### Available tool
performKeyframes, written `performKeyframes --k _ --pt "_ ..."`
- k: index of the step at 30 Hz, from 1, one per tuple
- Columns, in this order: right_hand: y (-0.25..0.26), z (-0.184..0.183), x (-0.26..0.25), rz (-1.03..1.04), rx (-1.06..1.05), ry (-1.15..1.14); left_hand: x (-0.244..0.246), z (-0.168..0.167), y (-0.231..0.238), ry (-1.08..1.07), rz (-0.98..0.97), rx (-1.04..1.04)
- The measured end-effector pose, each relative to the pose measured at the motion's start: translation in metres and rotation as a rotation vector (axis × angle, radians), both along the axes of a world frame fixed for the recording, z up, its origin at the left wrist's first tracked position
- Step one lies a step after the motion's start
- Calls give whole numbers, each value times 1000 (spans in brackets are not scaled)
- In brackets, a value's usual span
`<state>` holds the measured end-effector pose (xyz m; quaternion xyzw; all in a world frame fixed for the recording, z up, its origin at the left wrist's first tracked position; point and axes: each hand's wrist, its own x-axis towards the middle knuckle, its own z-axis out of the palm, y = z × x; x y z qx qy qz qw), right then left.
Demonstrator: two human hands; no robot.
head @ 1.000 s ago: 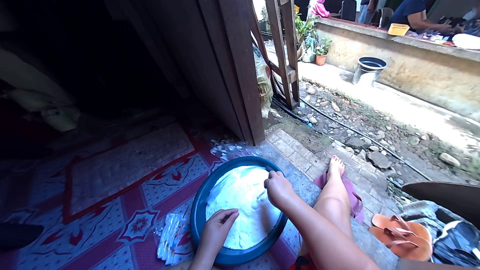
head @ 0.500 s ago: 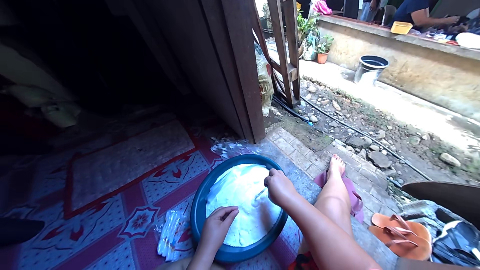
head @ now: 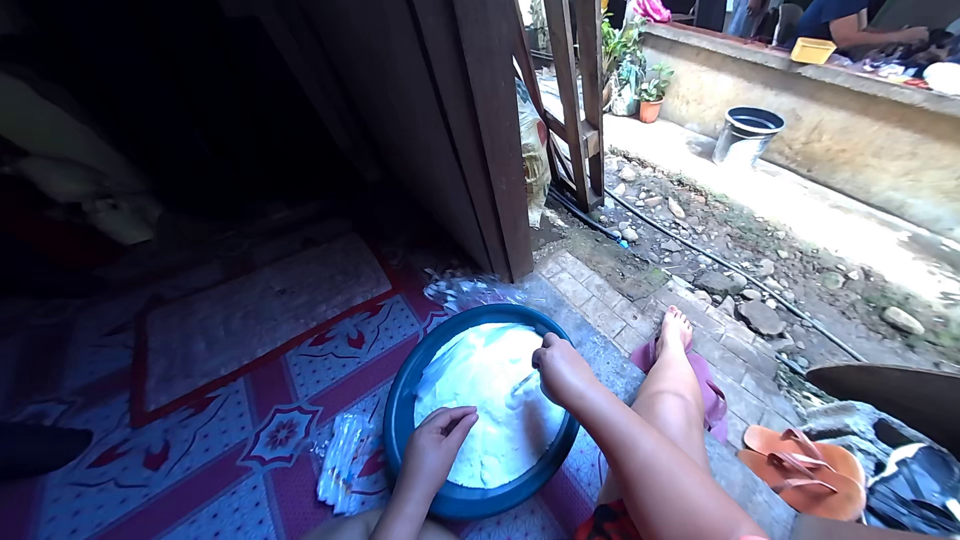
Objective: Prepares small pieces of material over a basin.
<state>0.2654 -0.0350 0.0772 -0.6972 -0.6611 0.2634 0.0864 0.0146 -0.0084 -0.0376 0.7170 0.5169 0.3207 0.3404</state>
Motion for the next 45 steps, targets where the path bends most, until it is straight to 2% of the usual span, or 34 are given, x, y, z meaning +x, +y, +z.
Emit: performKeyframes --k 33,45 --pt "-1 9 1 -42 12 -17 0 0 1 -35 2 9" --pt "-5 14 -17 3 -46 -83 -6 5 5 -69 4 24"
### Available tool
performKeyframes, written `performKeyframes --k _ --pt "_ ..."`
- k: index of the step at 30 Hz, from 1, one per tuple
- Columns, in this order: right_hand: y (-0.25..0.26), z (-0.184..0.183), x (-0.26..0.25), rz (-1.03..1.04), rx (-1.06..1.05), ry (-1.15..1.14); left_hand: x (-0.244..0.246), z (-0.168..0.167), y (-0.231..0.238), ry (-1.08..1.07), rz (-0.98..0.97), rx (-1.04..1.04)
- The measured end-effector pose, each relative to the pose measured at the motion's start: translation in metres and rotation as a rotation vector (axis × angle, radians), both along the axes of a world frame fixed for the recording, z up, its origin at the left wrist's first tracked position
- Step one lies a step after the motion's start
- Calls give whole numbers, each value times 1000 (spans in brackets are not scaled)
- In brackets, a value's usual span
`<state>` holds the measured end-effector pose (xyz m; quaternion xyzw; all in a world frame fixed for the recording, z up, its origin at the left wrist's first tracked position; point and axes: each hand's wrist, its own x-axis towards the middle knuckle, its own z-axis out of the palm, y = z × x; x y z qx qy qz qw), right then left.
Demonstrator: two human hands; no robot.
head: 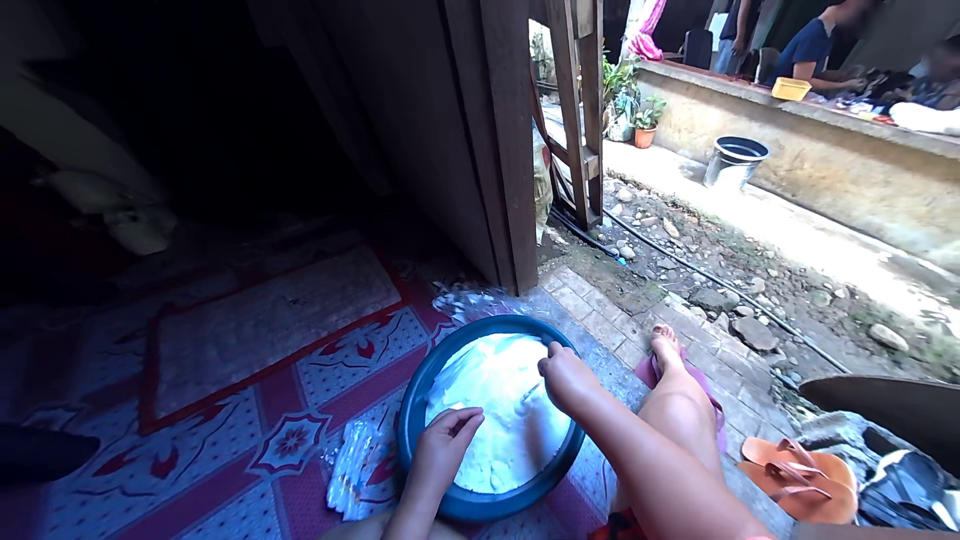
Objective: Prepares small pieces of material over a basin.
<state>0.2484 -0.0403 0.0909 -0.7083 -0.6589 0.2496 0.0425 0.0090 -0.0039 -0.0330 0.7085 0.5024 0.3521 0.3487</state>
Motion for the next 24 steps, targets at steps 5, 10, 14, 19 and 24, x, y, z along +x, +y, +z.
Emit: performKeyframes --k 5,10,14,19,24 --pt "5 -8 -2 27 -36 -15 -2 -2 1 -13 17 21" --pt "6 -17 -1 46 -41 -41 1 2 -3 14 13 20" --pt "6 -17 -1 39 -18 -72 3 0 -4 7 16 18" --pt "7 -15 3 4 -13 -86 -1 -7 -3 5 15 24" --pt "7 -16 -3 20 -42 -82 -2 -9 -4 2 17 25"
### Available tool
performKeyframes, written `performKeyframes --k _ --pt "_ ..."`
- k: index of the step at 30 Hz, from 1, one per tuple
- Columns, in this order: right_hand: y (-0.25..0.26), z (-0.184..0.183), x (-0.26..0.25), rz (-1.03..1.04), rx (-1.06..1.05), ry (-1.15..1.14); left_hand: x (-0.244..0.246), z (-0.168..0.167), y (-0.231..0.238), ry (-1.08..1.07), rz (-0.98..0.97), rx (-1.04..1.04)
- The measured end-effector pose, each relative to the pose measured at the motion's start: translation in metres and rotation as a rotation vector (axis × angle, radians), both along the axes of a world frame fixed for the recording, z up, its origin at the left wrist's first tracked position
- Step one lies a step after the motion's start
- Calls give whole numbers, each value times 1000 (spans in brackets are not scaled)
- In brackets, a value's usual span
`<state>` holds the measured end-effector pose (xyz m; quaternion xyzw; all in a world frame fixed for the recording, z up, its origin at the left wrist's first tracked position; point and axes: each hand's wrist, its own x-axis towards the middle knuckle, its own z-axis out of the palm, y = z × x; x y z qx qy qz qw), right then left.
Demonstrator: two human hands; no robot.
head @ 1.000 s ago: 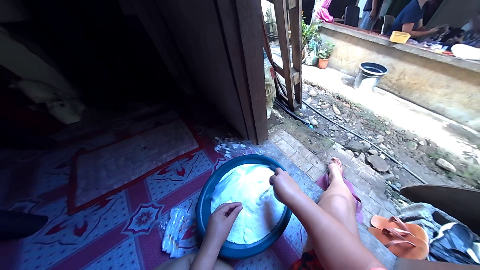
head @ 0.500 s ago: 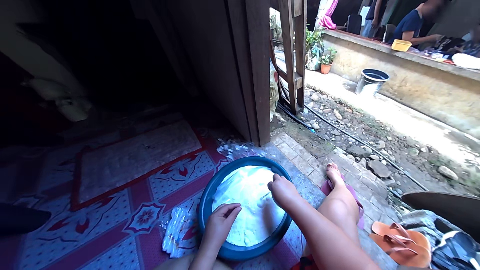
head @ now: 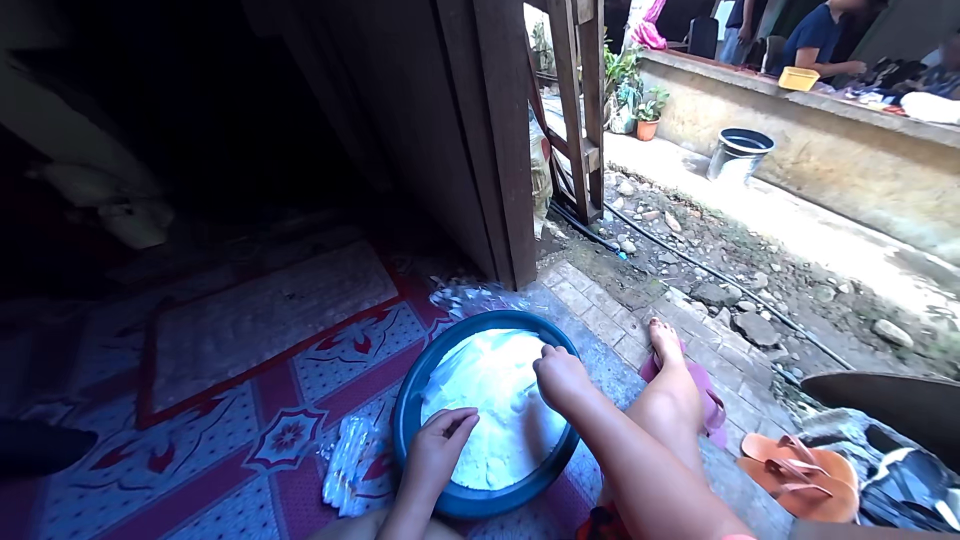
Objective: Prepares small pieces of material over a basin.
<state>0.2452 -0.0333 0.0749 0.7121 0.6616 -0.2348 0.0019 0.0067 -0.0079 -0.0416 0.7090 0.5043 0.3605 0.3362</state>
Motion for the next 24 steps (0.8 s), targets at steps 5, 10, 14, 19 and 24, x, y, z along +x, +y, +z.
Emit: performKeyframes --k 5,10,14,19,24 --pt "3 -1 -3 -1 -23 20 1 3 -1 -1 3 -9" --pt "11 -7 20 -101 118 4 1 41 -9 55 13 -78" --pt "17 -24 40 -133 231 -18 2 57 -10 -10 29 -86" --pt "17 -32 38 -133 256 -21 6 63 -10 -29 30 -85" --pt "19 -38 37 -134 271 -25 6 59 -10 -38 20 -86"
